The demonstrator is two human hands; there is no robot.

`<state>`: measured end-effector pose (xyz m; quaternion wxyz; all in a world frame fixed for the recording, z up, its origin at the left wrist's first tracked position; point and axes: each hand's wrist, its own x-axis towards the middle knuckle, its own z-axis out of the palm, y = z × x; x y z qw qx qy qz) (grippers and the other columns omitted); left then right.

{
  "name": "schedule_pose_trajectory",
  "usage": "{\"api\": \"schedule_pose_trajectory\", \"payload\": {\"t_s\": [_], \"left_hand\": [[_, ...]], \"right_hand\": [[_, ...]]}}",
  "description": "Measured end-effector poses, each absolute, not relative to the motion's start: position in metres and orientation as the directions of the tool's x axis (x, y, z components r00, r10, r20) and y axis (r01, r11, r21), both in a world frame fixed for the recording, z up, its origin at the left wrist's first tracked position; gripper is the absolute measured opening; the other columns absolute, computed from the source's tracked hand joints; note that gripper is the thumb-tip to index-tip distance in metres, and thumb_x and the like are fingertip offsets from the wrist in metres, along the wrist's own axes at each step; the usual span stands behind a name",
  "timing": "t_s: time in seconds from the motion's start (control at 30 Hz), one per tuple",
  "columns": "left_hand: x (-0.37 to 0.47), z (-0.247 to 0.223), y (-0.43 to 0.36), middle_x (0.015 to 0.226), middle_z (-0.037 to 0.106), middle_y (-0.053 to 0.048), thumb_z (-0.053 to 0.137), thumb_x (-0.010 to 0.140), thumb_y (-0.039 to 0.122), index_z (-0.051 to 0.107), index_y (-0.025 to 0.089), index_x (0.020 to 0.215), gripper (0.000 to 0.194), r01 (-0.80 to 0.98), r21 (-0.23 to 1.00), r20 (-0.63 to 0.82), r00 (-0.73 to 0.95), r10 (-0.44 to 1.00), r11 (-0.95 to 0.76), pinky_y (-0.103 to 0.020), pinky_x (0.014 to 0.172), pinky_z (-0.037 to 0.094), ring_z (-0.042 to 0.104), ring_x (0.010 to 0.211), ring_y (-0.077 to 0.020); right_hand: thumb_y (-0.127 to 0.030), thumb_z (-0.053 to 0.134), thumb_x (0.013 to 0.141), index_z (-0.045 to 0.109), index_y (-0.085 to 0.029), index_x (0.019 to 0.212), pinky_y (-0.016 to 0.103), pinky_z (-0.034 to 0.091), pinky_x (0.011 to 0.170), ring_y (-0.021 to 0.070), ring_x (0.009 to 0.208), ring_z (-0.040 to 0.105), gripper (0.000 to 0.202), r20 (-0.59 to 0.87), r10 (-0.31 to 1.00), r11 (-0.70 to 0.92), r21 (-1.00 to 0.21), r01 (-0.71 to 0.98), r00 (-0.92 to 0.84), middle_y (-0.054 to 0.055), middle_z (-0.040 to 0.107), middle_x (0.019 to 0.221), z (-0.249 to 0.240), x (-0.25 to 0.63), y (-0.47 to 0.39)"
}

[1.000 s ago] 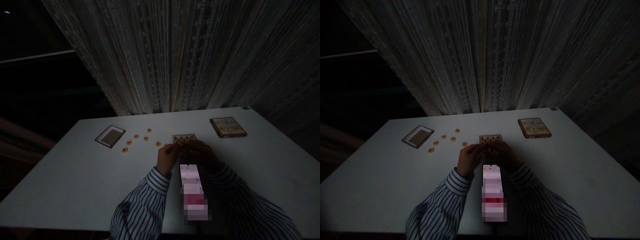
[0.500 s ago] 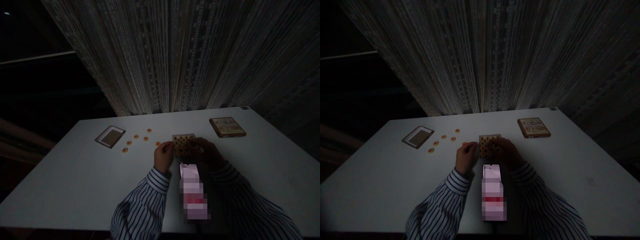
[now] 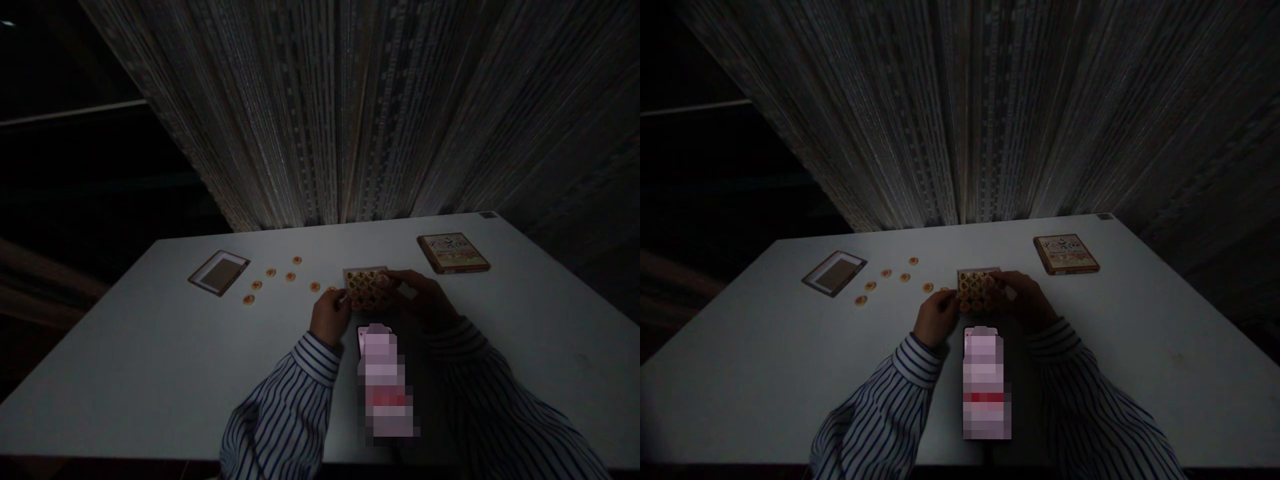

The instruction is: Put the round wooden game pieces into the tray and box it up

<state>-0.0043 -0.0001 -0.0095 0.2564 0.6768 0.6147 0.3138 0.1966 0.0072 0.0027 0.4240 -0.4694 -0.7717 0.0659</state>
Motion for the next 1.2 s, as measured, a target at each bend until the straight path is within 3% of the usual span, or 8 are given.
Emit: {"api": "schedule_pose_trajectory", "payload": {"t_s": [0.57, 0.93, 1.2], "left_hand": [[-0.004, -0.009, 0.0, 0.089, 0.069, -0.008, 0.049, 0.08, 0.02, 0.066, 0.015, 0.099, 0.026, 0.665, 0.738, 0.065, 0.099, 0.993, -0.115, -0.027, 0.073, 0.047, 0.062, 0.079, -0.0158], [-0.004, -0.008, 0.0, 0.093, 0.069, -0.008, 0.049, 0.08, 0.018, 0.065, 0.014, 0.101, 0.027, 0.64, 0.761, 0.052, 0.097, 0.994, -0.102, -0.028, 0.076, 0.048, 0.063, 0.083, -0.0167], [-0.004, -0.008, 0.001, 0.094, 0.069, -0.009, 0.05, 0.078, 0.017, 0.065, 0.013, 0.102, 0.028, 0.648, 0.756, 0.048, 0.086, 0.995, -0.093, -0.029, 0.078, 0.047, 0.062, 0.083, -0.0166]], "right_hand": [[-0.04, 0.054, 0.08, 0.064, -0.02, 0.098, 0.035, 0.049, 0.065, 0.0188, 0.07, 0.061, 0.029, 0.459, 0.844, 0.49, -0.445, 0.75, -0.279, 0.006, 0.067, 0.078, 0.012, 0.219, 0.021], [-0.034, 0.055, 0.078, 0.065, -0.018, 0.094, 0.035, 0.05, 0.066, 0.0194, 0.069, 0.062, 0.024, 0.449, 0.819, 0.543, -0.41, 0.733, -0.356, 0.007, 0.068, 0.078, 0.012, 0.228, 0.03], [-0.031, 0.057, 0.076, 0.065, -0.017, 0.093, 0.034, 0.05, 0.065, 0.0182, 0.07, 0.061, 0.023, 0.326, 0.852, 0.519, -0.429, 0.739, -0.409, 0.008, 0.066, 0.082, 0.006, 0.235, 0.043]]}}
